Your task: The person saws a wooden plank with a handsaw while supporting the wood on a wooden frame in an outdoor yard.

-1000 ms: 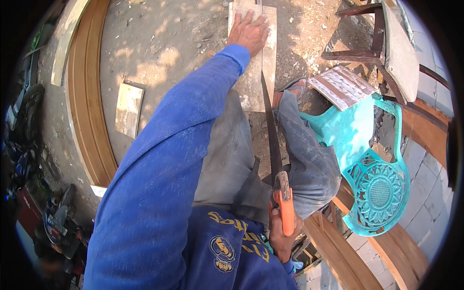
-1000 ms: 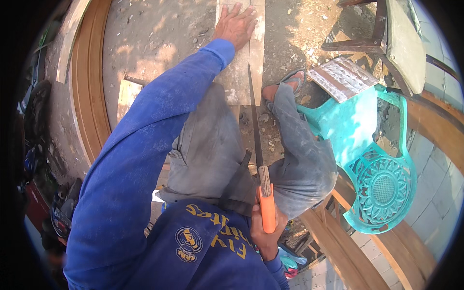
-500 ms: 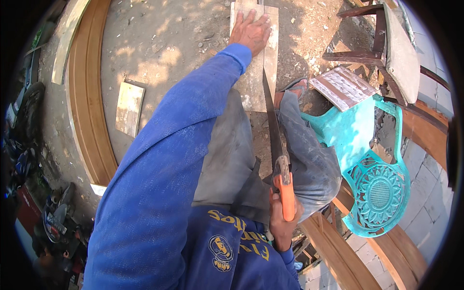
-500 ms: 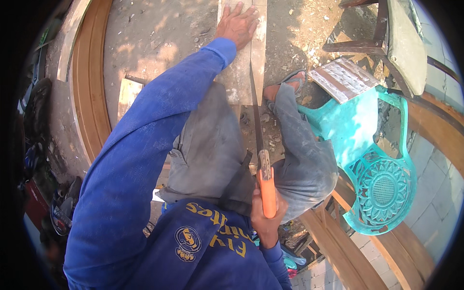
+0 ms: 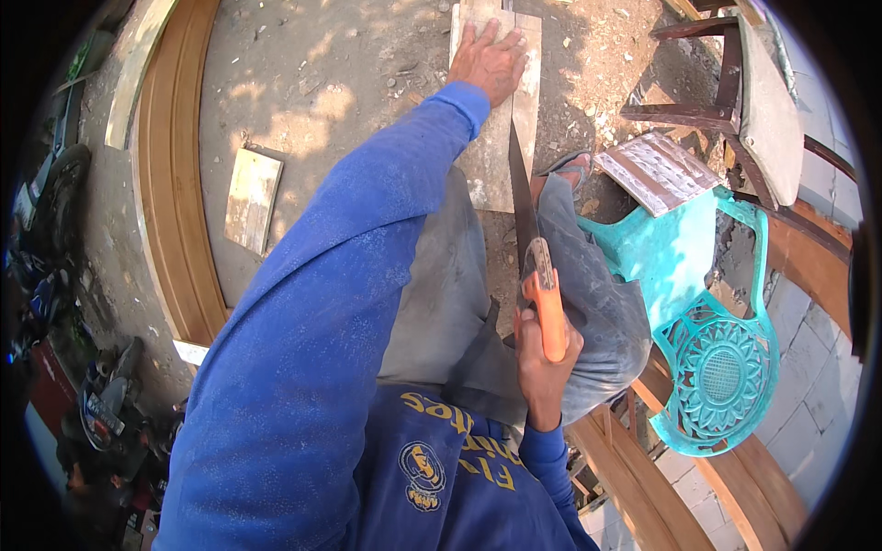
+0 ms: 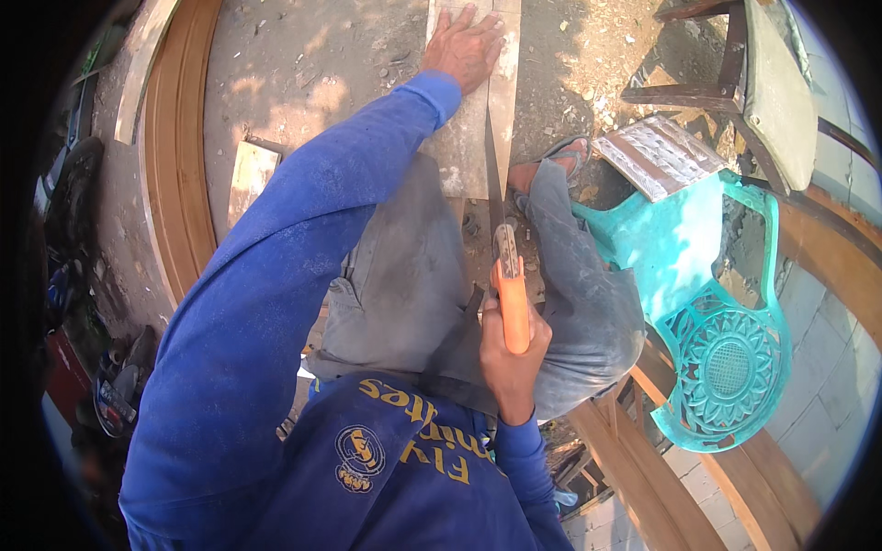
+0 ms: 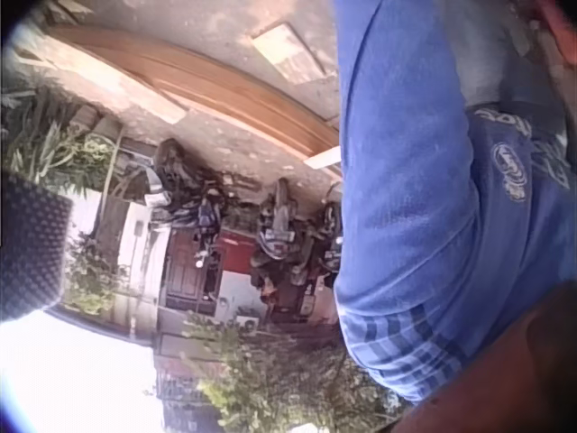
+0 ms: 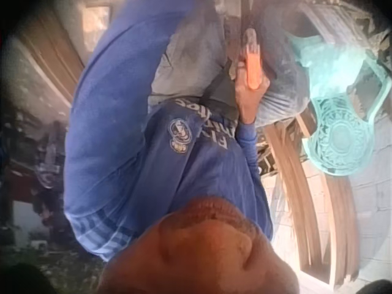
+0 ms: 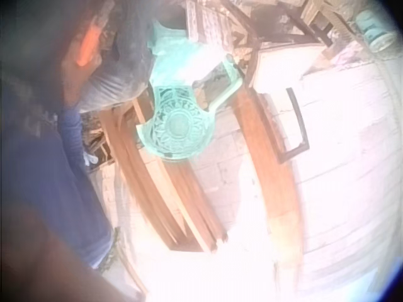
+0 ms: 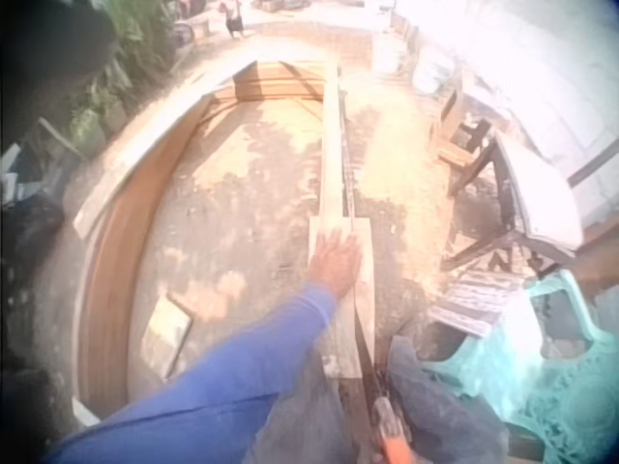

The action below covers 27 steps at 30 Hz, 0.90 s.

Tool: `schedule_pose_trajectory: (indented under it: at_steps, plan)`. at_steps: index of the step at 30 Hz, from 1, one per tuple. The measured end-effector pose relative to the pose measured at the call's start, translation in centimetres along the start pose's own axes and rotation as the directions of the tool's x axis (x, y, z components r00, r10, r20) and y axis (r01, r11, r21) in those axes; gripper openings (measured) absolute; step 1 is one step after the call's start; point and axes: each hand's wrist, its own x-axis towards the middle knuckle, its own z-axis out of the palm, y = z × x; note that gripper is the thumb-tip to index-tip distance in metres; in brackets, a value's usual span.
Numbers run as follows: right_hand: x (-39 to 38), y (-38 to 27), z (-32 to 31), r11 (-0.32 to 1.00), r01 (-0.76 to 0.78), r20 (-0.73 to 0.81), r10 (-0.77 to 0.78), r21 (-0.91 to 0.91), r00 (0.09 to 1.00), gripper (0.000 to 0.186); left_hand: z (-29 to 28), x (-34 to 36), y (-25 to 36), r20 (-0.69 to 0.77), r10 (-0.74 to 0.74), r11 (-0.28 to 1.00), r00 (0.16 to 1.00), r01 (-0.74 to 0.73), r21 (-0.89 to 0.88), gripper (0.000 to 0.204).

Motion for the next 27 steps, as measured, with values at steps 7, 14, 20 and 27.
schedule_pose_trajectory:
  at_steps: [7,14,20,27]
  plan:
    - [-4.3,1.9,-2.3,0.999,-0.005,-0.037,0.007,0.054,0.999,0.038,-0.5,1.5,0.1,-0.02,0.019,0.999,1.0,-0.02,-0.028,0.046]
    - [9.1,1.1,3.6,0.976,0.212,-0.036,-0.211,0.041,0.977,0.014,-0.7,1.6,0.3,-0.006,0.002,0.998,1.0,-0.003,-0.063,0.045]
    - [-8.0,0.7,-3.0,0.99,-0.07,-0.086,0.081,0.124,0.993,0.04,-0.5,1.5,0.1,0.008,0.002,0.999,1.0,-0.001,-0.036,0.045]
    - [9.5,1.8,4.0,0.968,0.25,-0.112,-0.244,0.04,0.963,0.016,-1.2,2.3,1.6,0.025,0.033,0.999,0.999,-0.033,-0.017,0.046]
